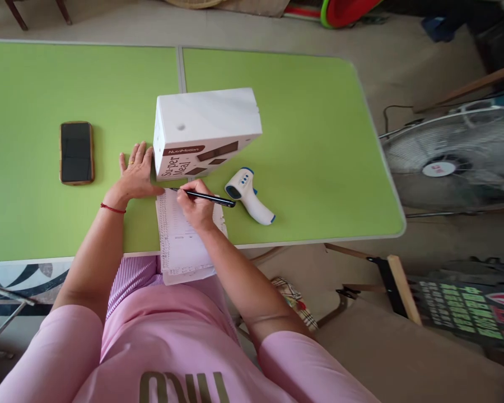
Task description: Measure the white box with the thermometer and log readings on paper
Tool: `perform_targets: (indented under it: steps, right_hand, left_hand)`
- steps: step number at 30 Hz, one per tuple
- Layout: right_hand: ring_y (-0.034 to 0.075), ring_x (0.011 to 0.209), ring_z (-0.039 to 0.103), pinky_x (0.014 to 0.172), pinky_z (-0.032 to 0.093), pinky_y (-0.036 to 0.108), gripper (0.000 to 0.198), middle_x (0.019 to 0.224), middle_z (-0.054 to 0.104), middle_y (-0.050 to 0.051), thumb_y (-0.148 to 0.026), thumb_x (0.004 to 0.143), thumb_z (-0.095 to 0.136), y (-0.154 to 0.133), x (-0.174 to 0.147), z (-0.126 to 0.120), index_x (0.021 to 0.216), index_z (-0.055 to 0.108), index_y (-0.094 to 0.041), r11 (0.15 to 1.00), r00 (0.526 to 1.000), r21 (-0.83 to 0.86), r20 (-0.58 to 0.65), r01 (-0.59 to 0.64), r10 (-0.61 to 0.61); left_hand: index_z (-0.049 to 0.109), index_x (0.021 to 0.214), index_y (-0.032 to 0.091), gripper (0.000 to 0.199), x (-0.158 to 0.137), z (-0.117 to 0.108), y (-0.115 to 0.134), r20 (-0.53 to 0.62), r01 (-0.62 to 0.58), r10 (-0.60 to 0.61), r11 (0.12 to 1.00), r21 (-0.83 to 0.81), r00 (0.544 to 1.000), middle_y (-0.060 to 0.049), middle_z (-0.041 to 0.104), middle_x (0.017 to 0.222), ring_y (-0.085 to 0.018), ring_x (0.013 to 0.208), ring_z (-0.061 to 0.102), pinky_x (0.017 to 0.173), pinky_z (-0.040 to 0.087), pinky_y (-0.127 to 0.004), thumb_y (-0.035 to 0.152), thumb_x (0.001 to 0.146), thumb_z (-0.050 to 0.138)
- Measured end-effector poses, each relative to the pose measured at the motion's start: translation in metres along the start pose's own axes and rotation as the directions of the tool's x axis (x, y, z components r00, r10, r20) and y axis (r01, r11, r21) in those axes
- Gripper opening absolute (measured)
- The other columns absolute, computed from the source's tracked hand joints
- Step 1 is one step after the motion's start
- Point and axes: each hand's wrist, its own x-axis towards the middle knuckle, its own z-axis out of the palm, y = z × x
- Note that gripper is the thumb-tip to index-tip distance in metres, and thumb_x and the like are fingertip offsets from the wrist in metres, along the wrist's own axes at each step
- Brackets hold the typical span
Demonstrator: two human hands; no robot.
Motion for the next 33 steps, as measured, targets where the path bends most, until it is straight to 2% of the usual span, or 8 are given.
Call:
perform_targets:
  steps: [5,9,16,18,22,24,29,33]
  right_hand:
    - [0.019,0.070,0.062,0.071,0.060,0.033,0.024,0.075,0.062,-0.003,-0.047,0.101,0.068,0.004,0.001,-0.002,0.089,0.057,-0.030,0.999,0.998,-0.032,0.057,-0.017,0.019]
    - [0.019,0.071,0.063,0.071,0.059,0.033,0.021,0.077,0.063,-0.003,-0.046,0.102,0.067,0.009,-0.001,-0.003,0.092,0.059,-0.030,0.999,0.998,-0.037,0.066,0.001,0.001]
    - [0.019,0.068,0.063,0.070,0.056,0.033,0.023,0.075,0.066,-0.003,-0.048,0.100,0.068,0.008,-0.001,-0.001,0.089,0.061,-0.029,0.998,0.998,-0.044,0.032,0.053,-0.051]
    - [0.019,0.067,0.062,0.069,0.055,0.033,0.023,0.074,0.066,-0.003,-0.048,0.099,0.069,0.006,0.000,-0.001,0.088,0.060,-0.029,0.997,0.998,-0.063,0.028,0.051,-0.050]
    - [0.018,0.067,0.062,0.070,0.056,0.033,0.022,0.073,0.065,-0.003,-0.046,0.098,0.068,0.004,0.000,-0.001,0.087,0.059,-0.029,0.996,0.998,-0.077,0.054,0.049,-0.045]
    - [0.018,0.067,0.061,0.071,0.056,0.032,0.020,0.074,0.065,-0.004,-0.044,0.098,0.068,0.004,0.000,-0.002,0.088,0.058,-0.029,0.996,0.997,-0.075,0.068,0.050,-0.045]
    - [0.018,0.067,0.059,0.070,0.055,0.032,0.019,0.073,0.063,-0.004,-0.041,0.097,0.068,0.003,0.000,-0.002,0.086,0.058,-0.029,0.995,0.998,-0.091,0.056,0.035,-0.030]
    - [0.018,0.068,0.059,0.070,0.055,0.032,0.018,0.073,0.063,-0.004,-0.041,0.097,0.068,0.004,0.000,-0.002,0.086,0.059,-0.029,0.994,0.998,-0.107,0.060,0.020,-0.013]
  left_hand:
    - [0.028,0.188,0.027,0.148,0.002,0.004,-0.004,-0.026,-0.035,0.034,0.998,-0.046,0.999,-0.022,0.016,0.201,-0.060,0.186,0.004,0.146,-0.003,-0.084,0.055,0.065,0.103]
    - [0.028,0.188,0.027,0.147,0.004,0.007,-0.005,-0.024,-0.047,0.045,0.997,-0.054,0.999,-0.022,0.015,0.201,-0.060,0.185,0.004,0.146,-0.004,-0.084,0.058,0.066,0.104]
    - [0.018,0.191,0.026,0.147,-0.004,-0.006,0.016,0.043,0.048,-0.050,0.998,0.047,0.998,-0.021,0.012,0.202,-0.057,0.186,0.003,0.148,-0.002,-0.079,0.056,0.072,0.098]
    - [0.019,0.191,0.025,0.140,-0.005,-0.011,0.018,0.062,0.051,-0.053,0.998,0.036,0.997,-0.020,0.012,0.202,-0.053,0.187,0.003,0.149,-0.002,-0.076,0.055,0.076,0.094]
    - [0.025,0.190,0.027,0.113,-0.005,-0.019,0.015,0.096,0.051,-0.050,0.999,-0.003,0.994,-0.017,0.014,0.203,-0.046,0.189,0.004,0.150,-0.003,-0.071,0.048,0.091,0.076]
    - [0.026,0.190,0.027,0.110,-0.005,-0.020,0.014,0.097,0.050,-0.049,0.999,-0.007,0.994,-0.017,0.015,0.203,-0.045,0.189,0.004,0.150,-0.003,-0.070,0.047,0.093,0.073]
    - [0.026,0.190,0.024,0.118,-0.007,-0.020,0.018,0.099,0.070,-0.069,0.998,-0.004,0.993,-0.018,0.011,0.203,-0.045,0.189,0.001,0.150,-0.006,-0.069,0.051,0.090,0.082]
    - [0.025,0.190,0.024,0.130,-0.007,-0.015,0.023,0.067,0.073,-0.073,0.997,0.015,0.995,-0.021,0.013,0.202,-0.050,0.188,0.004,0.149,-0.004,-0.074,0.054,0.082,0.091]
